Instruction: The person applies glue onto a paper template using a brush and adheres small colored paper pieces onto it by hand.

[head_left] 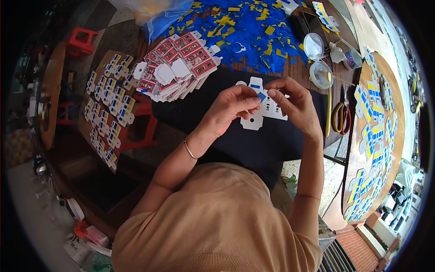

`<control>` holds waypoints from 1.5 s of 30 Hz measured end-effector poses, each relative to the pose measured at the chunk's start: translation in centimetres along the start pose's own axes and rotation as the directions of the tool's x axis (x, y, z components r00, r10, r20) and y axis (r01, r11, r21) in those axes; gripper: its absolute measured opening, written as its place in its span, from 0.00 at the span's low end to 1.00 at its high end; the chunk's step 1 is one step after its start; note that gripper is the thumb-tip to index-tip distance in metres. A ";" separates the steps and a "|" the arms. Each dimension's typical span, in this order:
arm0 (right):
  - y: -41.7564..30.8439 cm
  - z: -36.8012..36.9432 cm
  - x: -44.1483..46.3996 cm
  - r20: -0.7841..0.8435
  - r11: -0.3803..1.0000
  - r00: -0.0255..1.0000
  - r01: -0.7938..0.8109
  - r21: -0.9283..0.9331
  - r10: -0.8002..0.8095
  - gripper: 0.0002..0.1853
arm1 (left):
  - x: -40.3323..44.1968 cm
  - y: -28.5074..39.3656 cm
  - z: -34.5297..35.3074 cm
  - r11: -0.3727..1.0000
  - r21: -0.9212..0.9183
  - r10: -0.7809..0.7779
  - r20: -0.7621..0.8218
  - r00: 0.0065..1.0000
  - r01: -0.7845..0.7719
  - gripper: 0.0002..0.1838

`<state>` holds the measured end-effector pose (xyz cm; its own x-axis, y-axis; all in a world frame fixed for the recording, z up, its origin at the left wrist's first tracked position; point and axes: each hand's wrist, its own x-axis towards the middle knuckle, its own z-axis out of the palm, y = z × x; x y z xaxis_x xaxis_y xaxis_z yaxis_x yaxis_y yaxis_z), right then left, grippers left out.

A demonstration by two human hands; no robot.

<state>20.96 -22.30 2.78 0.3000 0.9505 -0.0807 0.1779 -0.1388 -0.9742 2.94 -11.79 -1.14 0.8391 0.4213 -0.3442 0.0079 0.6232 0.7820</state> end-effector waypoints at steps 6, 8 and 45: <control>0.9 -1.1 -0.1 0.047 0.984 0.998 0.047 -0.174 -0.040 0.07 | 0.7 -1.0 0.7 0.980 0.155 0.133 -0.018 0.991 -0.128 0.08; 1.0 -1.5 -0.1 0.057 0.993 0.998 -0.014 -0.119 0.021 0.07 | 0.8 -1.3 1.3 0.935 0.286 0.231 -0.040 0.972 -0.211 0.08; 4.7 -4.4 5.2 0.346 0.941 0.931 0.007 -0.339 0.118 0.09 | 1.9 -3.1 1.3 -0.215 0.889 0.639 0.441 0.630 -0.404 0.16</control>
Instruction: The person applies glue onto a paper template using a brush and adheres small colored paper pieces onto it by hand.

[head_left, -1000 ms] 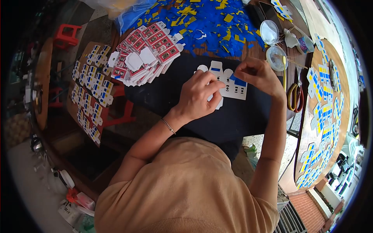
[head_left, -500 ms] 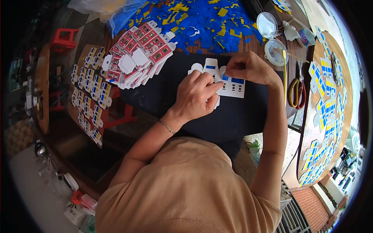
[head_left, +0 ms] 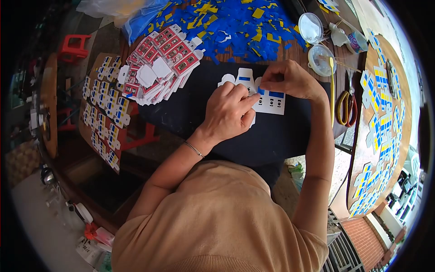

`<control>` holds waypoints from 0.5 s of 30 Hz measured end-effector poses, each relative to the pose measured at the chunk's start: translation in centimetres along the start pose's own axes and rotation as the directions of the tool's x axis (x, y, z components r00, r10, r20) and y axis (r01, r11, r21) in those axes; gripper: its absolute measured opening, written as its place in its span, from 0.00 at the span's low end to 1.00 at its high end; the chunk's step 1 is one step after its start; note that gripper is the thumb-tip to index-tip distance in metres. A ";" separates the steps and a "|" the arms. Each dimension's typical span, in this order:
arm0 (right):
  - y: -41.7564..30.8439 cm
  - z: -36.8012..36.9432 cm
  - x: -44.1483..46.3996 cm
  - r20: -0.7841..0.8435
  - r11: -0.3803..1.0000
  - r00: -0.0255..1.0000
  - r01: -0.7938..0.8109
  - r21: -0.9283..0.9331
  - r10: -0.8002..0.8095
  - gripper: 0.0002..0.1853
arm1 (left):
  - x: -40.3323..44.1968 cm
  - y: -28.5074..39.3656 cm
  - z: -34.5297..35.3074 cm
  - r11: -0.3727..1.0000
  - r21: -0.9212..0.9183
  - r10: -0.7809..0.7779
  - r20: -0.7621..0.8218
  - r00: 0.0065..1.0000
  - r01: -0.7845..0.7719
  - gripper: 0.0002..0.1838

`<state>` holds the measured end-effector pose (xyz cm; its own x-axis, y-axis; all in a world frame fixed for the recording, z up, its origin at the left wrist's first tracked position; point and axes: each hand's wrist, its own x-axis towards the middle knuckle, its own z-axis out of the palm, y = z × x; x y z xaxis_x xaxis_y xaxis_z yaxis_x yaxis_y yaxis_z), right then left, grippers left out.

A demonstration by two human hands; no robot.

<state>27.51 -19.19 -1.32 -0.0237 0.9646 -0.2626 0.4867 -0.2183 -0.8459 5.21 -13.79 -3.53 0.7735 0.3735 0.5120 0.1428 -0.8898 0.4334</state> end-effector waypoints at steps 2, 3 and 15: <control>0.0 0.0 0.0 0.005 1.000 1.000 -0.015 0.003 0.015 0.09 | 0.0 0.0 0.1 1.000 -0.001 0.000 0.004 1.000 0.000 0.16; 0.0 0.0 0.0 0.005 1.000 1.000 -0.016 -0.001 0.016 0.09 | 0.0 0.0 0.1 1.000 0.003 0.001 0.006 1.000 -0.001 0.16; 0.2 0.1 -0.1 -0.052 0.997 0.998 0.039 0.063 -0.036 0.08 | 0.1 0.1 0.2 1.000 0.028 0.007 0.017 1.000 -0.007 0.15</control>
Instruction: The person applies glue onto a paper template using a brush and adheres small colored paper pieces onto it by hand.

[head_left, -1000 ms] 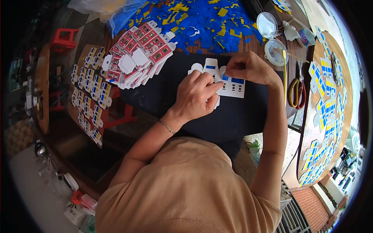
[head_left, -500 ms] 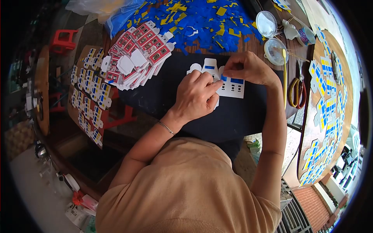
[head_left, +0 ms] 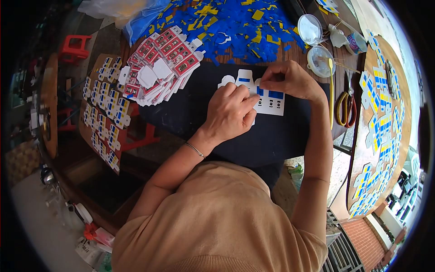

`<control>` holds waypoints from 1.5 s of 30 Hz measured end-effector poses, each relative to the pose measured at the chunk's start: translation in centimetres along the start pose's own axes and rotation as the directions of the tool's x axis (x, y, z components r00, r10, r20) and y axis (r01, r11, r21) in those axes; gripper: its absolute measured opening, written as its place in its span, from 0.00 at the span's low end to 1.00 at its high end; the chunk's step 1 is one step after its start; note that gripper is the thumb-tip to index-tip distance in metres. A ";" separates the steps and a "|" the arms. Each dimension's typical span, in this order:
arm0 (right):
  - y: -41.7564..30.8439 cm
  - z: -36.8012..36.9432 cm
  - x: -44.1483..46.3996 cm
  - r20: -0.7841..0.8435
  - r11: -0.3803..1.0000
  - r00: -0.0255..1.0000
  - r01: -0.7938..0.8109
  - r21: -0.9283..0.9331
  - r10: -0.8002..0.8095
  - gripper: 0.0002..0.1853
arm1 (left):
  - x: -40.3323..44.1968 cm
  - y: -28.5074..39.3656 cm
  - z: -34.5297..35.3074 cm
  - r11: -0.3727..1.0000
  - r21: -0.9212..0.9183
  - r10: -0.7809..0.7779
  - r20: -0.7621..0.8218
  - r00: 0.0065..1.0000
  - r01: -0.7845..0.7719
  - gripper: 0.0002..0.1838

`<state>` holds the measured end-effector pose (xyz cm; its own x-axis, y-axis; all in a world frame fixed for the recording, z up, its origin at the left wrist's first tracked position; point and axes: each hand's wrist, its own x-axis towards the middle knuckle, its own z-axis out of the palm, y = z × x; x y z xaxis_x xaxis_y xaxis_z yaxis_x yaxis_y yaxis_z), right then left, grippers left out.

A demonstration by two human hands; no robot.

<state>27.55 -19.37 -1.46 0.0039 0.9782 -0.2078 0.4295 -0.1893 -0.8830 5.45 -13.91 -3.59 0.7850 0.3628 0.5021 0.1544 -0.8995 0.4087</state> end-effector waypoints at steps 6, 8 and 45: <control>-0.4 -0.9 -1.0 -0.130 0.974 0.989 -0.034 0.223 0.064 0.07 | 0.0 0.1 -0.1 1.000 -0.001 -0.004 0.002 1.000 0.004 0.15; 0.0 -1.3 -1.3 -0.199 0.965 0.980 0.021 0.261 0.032 0.07 | 0.0 0.0 0.0 1.000 -0.004 -0.002 -0.003 1.000 0.002 0.15; -5.1 0.9 3.6 -0.307 0.924 0.928 -0.084 0.374 0.208 0.11 | 2.2 -1.9 -4.1 0.538 -0.700 -0.641 0.022 0.767 0.470 0.10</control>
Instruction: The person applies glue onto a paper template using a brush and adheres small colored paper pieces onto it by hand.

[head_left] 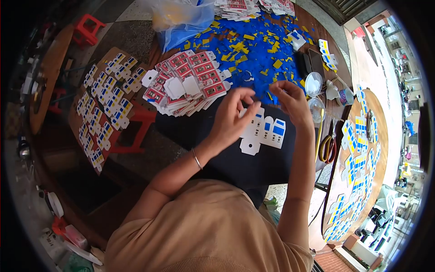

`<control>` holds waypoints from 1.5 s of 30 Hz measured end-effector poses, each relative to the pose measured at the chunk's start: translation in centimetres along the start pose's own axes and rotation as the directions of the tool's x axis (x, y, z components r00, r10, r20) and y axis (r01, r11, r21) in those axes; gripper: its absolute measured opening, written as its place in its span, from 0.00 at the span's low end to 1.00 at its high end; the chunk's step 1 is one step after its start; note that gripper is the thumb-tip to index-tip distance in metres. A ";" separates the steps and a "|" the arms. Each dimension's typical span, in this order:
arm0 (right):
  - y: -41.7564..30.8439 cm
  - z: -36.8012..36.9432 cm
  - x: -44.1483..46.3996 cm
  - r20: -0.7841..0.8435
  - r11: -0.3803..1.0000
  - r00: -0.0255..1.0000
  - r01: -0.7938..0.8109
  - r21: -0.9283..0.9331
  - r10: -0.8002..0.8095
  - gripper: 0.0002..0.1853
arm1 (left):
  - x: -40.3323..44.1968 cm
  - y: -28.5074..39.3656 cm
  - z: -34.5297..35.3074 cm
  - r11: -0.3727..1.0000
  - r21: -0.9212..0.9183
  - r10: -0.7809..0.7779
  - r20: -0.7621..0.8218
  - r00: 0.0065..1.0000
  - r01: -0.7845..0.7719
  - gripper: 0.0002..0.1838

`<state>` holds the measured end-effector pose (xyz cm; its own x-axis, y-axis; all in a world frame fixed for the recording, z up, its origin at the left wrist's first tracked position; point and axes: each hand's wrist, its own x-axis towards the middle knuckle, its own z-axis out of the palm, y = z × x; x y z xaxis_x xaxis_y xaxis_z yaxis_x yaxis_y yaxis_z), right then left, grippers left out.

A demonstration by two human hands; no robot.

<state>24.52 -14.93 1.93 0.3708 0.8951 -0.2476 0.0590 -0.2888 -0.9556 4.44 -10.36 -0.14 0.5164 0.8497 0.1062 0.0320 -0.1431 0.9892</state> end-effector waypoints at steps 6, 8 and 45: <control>-0.7 1.9 -3.2 0.233 0.999 0.972 0.019 0.045 -0.029 0.08 | 1.4 -0.6 -1.9 0.971 -0.169 -0.127 0.235 0.964 0.169 0.09; -0.4 1.8 -3.4 0.303 0.990 0.953 -0.019 0.139 -0.024 0.09 | 1.2 -0.1 -2.7 0.823 -0.370 -0.295 0.371 0.881 0.431 0.09; -0.2 4.4 -4.4 0.026 0.867 0.911 0.400 -0.297 -0.412 0.05 | -1.0 -1.4 -1.9 0.986 0.138 0.097 -0.029 0.995 -0.092 0.02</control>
<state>18.83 -17.30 2.53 0.2893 0.9431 0.1638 0.4753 0.0070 -0.8798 2.20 -10.05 -1.48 0.4921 0.8462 0.2045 0.1020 -0.2894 0.9518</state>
